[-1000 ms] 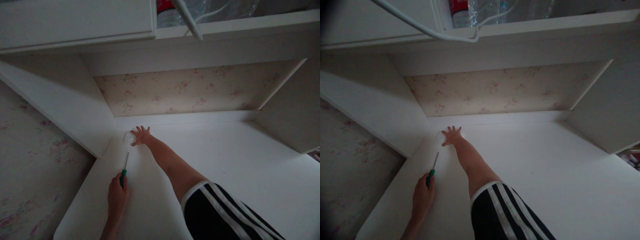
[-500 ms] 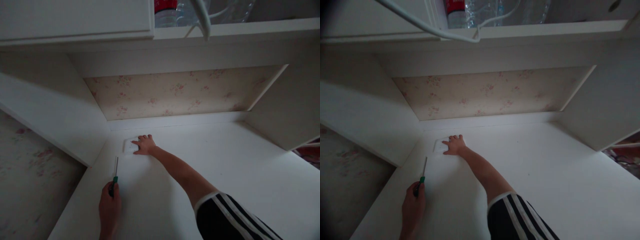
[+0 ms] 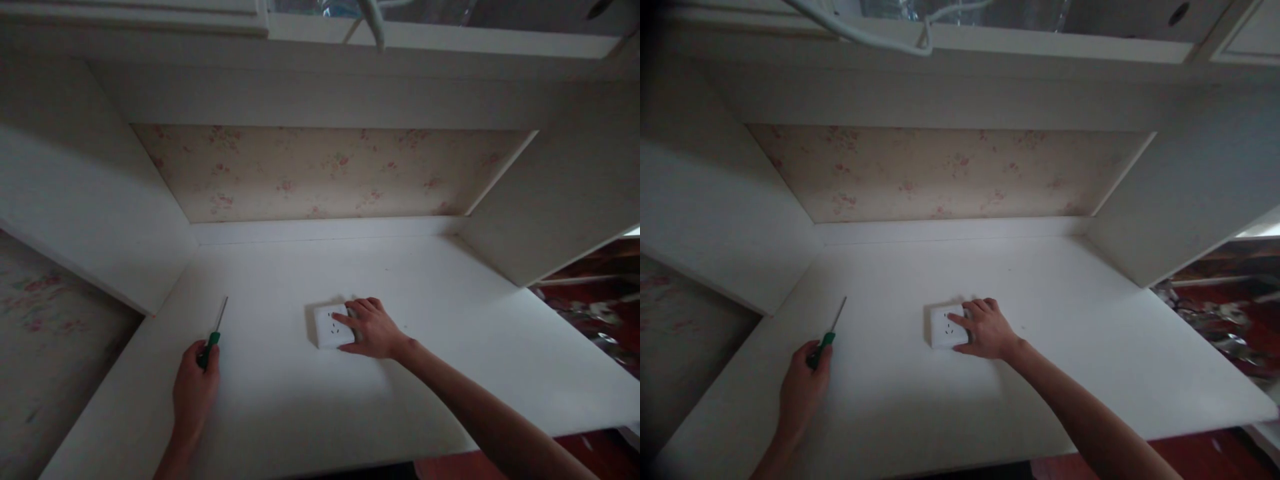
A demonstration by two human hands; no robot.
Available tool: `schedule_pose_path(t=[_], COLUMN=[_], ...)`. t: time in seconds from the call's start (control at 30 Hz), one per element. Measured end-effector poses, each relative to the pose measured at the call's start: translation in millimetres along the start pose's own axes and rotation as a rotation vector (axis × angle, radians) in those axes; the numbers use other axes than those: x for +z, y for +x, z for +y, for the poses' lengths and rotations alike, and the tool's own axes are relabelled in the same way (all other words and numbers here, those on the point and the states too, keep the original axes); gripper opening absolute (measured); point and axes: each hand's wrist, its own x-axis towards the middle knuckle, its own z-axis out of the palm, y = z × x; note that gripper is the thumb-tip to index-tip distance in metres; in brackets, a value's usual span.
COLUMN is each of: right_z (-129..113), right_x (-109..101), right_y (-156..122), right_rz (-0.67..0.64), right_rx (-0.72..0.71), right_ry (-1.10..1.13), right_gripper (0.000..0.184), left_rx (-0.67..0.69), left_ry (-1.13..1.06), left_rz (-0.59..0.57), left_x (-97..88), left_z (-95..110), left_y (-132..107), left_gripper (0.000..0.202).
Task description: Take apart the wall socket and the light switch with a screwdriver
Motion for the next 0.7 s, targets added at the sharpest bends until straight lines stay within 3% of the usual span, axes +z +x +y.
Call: schedule_pose_path(t=[0.2, 0.4, 0.57, 0.7], right_z=[20.1, 58.6, 32.8, 2.2], right_x=[6.7, 3.1, -10.2, -14.1], right_y=[-29.8, -59.7, -47.7, -14.4], right_rz=[0.031, 0.011, 0.045, -0.062], right_rx=[0.029, 0.045, -0.005, -0.081], right_ry=[-0.014, -0.06, -0.056, 0.101], right_gripper=[0.093, 0.084, 0.079, 0.089], left_rx=[0.107, 0.23, 0.279, 0.279], left_ry=[0.04, 0.096, 0.141, 0.282], left_rz=[0.031, 0.059, 0.124, 0.203], left_x=[2.3, 2.5, 0.4, -6.1], left_z=[-1.9, -4.0, 0.2, 15.3], left_y=[-0.6, -0.4, -4.6, -16.8], left_gripper=[0.046, 0.044, 0.047, 0.041])
